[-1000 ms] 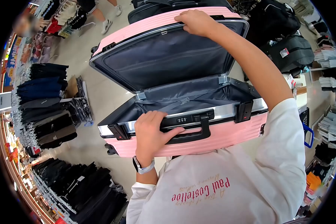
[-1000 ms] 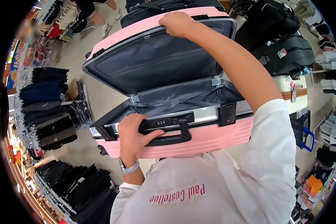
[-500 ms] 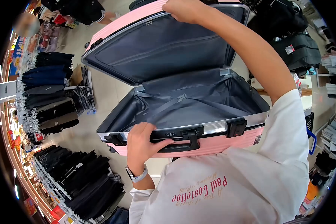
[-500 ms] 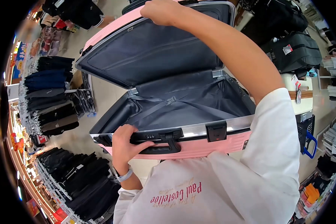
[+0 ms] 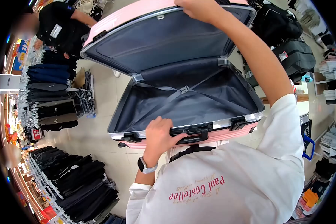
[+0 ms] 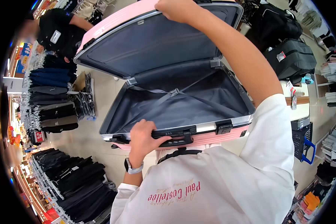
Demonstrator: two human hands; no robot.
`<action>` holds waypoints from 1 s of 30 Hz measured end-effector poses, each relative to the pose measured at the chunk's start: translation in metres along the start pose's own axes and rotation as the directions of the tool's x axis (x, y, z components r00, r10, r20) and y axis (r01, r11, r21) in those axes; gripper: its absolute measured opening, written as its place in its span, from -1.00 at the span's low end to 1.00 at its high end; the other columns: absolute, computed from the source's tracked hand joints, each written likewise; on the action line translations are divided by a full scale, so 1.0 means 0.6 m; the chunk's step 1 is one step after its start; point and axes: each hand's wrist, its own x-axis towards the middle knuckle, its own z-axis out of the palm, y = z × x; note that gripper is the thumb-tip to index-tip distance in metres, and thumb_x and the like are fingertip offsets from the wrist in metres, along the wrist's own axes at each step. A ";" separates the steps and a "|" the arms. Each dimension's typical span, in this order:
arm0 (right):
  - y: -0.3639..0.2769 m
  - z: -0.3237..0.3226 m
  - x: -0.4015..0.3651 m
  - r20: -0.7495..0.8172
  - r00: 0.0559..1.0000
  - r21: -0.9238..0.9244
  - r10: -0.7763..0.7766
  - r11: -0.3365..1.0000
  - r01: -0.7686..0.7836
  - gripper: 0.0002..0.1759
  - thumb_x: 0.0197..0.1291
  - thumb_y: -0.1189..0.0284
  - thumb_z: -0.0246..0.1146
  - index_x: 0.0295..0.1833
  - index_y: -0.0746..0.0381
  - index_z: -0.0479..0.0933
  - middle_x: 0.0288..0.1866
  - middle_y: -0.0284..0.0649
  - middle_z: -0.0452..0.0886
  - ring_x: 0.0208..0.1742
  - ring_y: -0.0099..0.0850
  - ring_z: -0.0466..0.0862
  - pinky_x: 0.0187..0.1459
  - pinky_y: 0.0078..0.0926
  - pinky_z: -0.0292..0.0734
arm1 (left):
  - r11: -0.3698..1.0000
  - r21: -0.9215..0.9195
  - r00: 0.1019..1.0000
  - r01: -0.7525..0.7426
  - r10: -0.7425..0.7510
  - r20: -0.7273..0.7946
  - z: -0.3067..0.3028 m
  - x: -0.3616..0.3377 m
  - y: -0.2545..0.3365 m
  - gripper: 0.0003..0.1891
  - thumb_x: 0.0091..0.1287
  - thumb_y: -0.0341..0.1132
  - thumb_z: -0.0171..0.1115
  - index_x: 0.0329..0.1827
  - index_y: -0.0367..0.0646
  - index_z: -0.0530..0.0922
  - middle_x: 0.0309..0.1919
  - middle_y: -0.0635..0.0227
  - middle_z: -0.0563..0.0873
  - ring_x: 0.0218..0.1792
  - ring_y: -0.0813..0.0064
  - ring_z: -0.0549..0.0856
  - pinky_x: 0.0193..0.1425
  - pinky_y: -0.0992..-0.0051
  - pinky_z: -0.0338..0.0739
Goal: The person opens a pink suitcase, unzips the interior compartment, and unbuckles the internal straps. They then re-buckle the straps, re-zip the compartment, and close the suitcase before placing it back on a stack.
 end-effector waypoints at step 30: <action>0.020 0.068 0.041 -0.217 0.969 0.143 0.118 0.986 -0.088 -0.83 -0.08 0.50 0.18 -0.31 0.24 0.58 -0.33 -0.06 0.65 -0.21 -0.07 0.64 -0.12 -0.16 0.52 | 0.922 0.045 0.871 0.385 -0.379 0.312 -0.156 0.128 -0.203 -0.61 0.14 -0.08 0.34 -0.23 -0.30 0.63 -0.39 0.08 0.70 -0.32 0.14 0.70 -0.21 0.29 0.56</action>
